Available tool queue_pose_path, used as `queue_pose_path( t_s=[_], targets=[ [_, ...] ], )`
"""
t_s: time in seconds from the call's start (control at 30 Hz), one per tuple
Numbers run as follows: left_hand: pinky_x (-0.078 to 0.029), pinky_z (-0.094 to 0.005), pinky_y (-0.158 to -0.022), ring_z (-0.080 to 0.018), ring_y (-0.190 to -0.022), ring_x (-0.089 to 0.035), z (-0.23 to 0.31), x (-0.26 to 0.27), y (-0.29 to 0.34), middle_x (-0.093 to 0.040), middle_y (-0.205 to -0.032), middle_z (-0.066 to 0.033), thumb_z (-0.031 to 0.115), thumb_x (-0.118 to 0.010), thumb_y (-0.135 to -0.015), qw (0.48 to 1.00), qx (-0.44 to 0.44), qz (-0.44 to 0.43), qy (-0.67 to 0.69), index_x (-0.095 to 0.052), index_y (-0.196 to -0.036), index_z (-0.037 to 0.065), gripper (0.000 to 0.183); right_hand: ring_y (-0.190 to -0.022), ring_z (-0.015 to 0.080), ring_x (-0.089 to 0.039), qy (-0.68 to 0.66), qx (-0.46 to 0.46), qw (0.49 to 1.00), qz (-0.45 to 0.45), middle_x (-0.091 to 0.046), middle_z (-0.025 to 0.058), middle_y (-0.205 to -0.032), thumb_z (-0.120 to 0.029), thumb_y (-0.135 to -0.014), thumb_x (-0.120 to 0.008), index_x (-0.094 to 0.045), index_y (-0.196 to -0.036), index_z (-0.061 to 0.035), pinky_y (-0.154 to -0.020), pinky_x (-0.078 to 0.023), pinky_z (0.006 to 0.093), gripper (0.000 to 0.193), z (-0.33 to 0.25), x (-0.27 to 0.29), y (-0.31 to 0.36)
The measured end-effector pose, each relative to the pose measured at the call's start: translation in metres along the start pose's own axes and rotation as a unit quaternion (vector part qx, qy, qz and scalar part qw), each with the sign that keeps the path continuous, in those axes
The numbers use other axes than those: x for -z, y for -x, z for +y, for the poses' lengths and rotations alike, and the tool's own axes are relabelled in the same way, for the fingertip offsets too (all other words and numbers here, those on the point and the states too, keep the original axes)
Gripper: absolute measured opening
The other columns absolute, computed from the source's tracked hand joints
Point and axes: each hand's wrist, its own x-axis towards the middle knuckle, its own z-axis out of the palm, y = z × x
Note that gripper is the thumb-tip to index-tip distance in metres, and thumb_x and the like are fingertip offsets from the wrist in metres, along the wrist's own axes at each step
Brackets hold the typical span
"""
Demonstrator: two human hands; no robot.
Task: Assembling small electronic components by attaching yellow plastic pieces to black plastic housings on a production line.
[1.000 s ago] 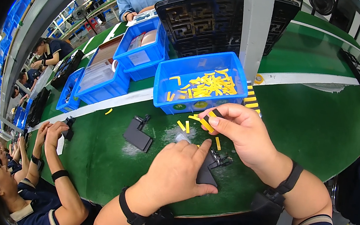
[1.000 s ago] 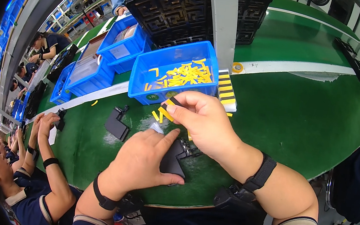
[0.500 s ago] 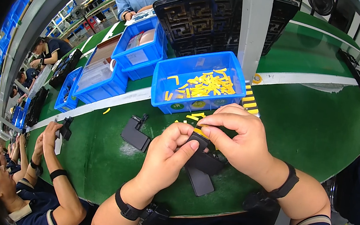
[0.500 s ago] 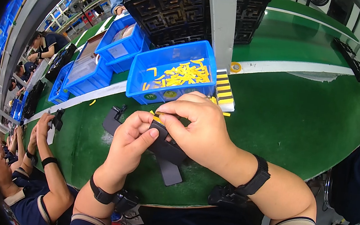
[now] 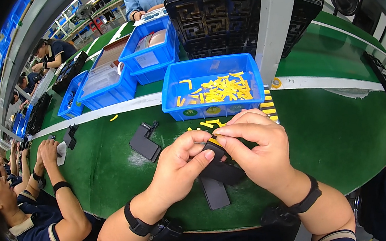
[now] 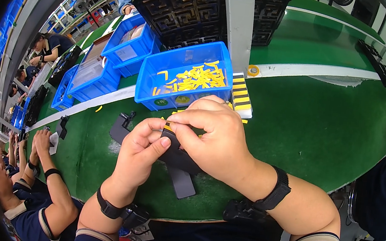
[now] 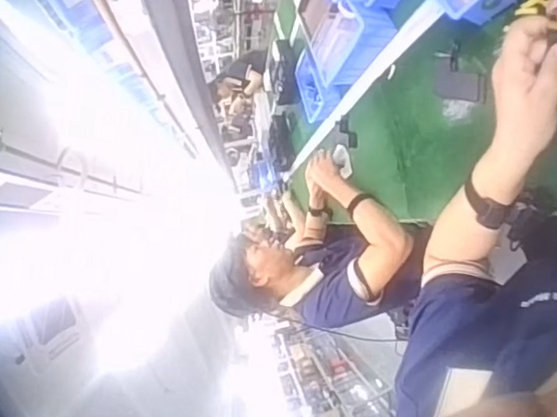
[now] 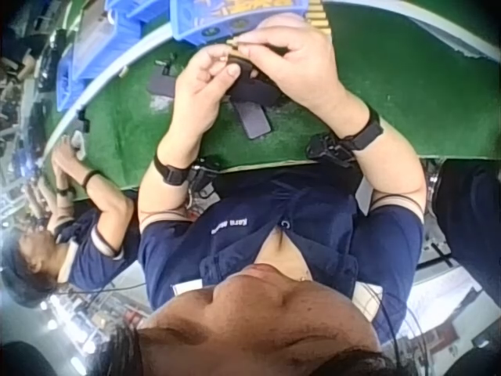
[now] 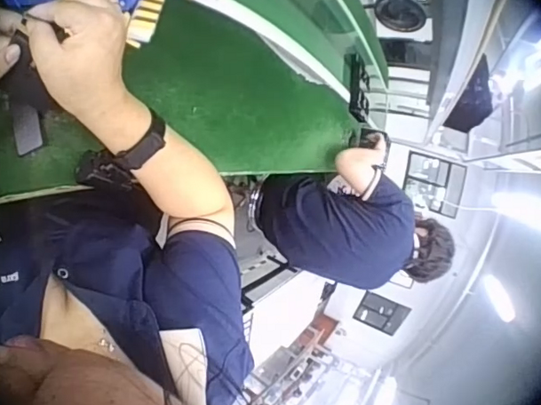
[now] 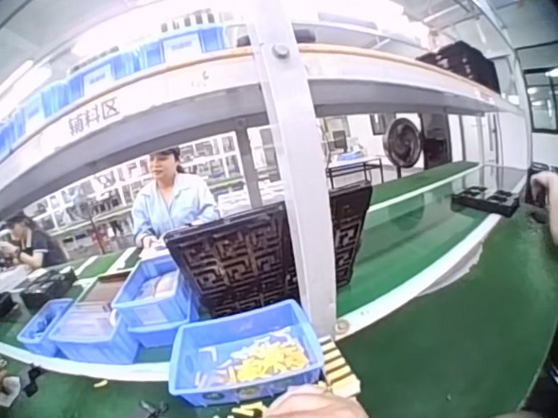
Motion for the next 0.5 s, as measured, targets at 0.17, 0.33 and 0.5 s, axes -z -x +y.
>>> queue_pose_path(
  t_s=[0.17, 0.33, 0.5],
  targets=[
    [-0.045, -0.0216, -0.077, -0.0103, -0.089, -0.060, -0.0007, -0.0010, 0.0000, -0.067, -0.095, -0.0101, 0.004, -0.051, -0.092, 1.000, 0.007, 0.003, 0.016, -0.047, -0.113, 0.000, 0.021, -0.069, 0.0229, -0.060, -0.009, 0.013, 1.000, 0.027, -0.064, 0.0077, -0.071, -0.003, -0.069, -0.068, -0.069, -0.076, -0.0032, -0.063, -0.046, 0.0328, 0.007, 0.0033, -0.0050, 0.0001],
    [-0.046, -0.0220, -0.078, -0.0105, -0.089, -0.060, 0.0002, 0.0001, 0.0006, -0.067, -0.096, -0.0105, 0.004, -0.051, -0.092, 1.000, 0.009, -0.002, -0.006, -0.047, -0.113, 0.000, 0.022, -0.068, 0.0227, -0.059, 0.025, 0.040, 0.998, 0.029, -0.063, 0.0072, -0.070, -0.003, -0.068, -0.067, -0.069, -0.075, -0.0042, -0.063, -0.045, 0.0329, 0.007, 0.0024, -0.0046, -0.0010],
    [-0.046, -0.0232, -0.079, -0.0114, -0.090, -0.061, -0.0022, 0.0006, 0.0004, -0.067, -0.097, -0.0110, 0.003, -0.051, -0.092, 1.000, 0.007, -0.003, 0.023, -0.047, -0.113, 0.001, 0.021, -0.067, 0.0229, -0.059, 0.013, 0.017, 1.000, 0.021, -0.062, 0.0071, -0.069, -0.005, -0.069, -0.067, -0.069, -0.074, -0.0048, -0.063, -0.045, 0.0331, 0.006, 0.0025, -0.0045, -0.0010]
  ],
)
